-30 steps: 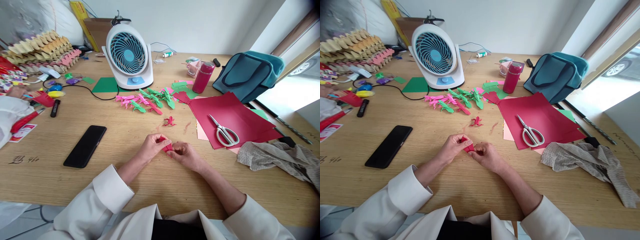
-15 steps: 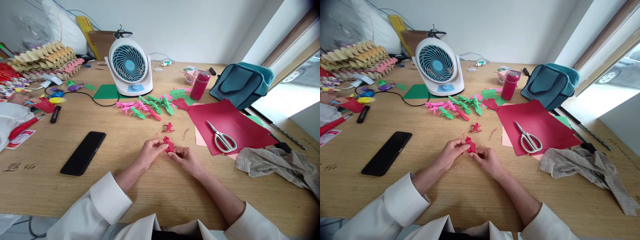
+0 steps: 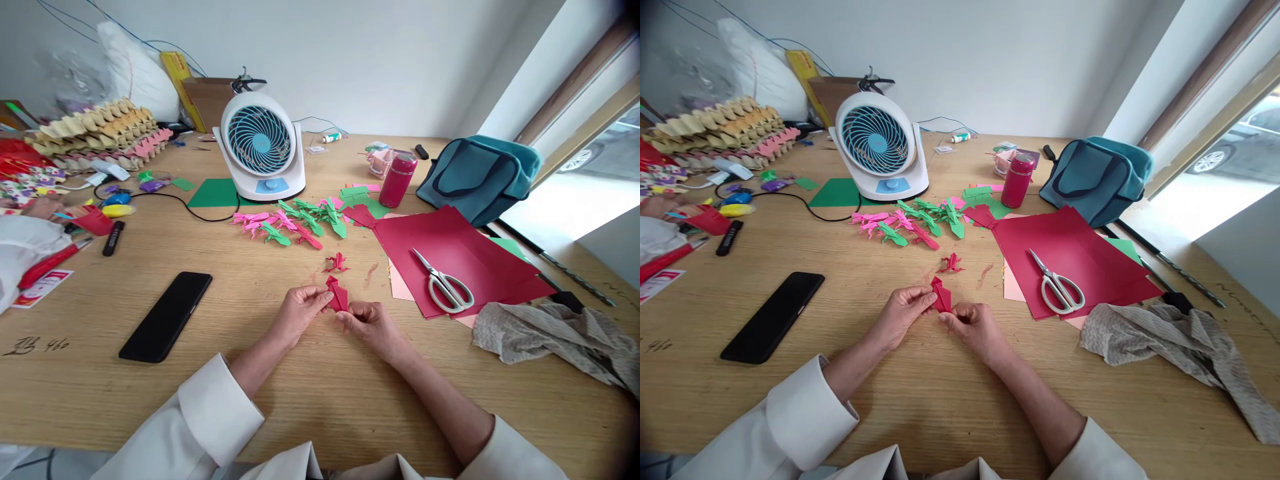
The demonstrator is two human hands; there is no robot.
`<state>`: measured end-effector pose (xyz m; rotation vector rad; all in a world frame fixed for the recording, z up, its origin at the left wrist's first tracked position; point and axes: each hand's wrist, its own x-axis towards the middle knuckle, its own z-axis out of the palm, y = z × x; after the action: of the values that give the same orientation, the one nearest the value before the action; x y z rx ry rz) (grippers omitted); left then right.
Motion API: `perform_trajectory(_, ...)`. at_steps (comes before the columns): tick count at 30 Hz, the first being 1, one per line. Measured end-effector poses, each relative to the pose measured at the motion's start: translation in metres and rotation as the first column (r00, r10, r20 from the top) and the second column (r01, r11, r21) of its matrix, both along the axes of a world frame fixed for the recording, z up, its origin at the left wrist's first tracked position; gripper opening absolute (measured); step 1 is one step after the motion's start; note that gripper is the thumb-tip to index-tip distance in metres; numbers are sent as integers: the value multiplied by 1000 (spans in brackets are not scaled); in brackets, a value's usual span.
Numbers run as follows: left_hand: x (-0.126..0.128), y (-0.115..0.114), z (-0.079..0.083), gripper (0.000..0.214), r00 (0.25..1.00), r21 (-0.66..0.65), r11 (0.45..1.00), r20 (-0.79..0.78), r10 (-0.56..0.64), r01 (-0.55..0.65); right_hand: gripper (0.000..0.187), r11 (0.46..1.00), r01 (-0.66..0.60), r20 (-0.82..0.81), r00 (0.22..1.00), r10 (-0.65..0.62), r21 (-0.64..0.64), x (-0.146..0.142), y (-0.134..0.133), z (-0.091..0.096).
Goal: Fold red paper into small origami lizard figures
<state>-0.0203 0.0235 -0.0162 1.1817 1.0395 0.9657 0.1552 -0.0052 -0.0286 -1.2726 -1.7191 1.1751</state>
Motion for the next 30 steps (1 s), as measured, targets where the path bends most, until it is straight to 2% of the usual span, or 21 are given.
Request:
perform_trajectory(3, 0, 1, -1, 33, 999, 16, 1000, -28, 17, -16, 48, 999, -50, -2, 999, 50, 12, 0, -1, 2)
perform_trajectory(7, 0, 2, -4, 38, 1000, -36, 999, -22, -2, 1, 44, 995, -90, 36, 995, 89, 36, 1, -2, 5)
perform_trajectory(13, 0, 2, -5, 41, 999, -137, 991, 48, 13, -7, 43, 1000, 4, 74, 997, -6, 27, -2, -3, 5)
perform_trajectory(17, 0, 1, -3, 39, 997, -159, 987, 77, 3, 9, 42, 999, 8, 79, 997, -11, 35, -3, -3, 5)
perform_trajectory(23, 0, 0, -5, 35, 999, -105, 994, 6, -41, 41, 45, 992, -53, 130, 991, 38, 113, -3, -3, 3)
perform_trajectory(30, -3, 3, -8, 37, 982, 19, 999, -184, -45, 49, 48, 979, -136, 167, 980, 111, 152, -1, -4, 8)
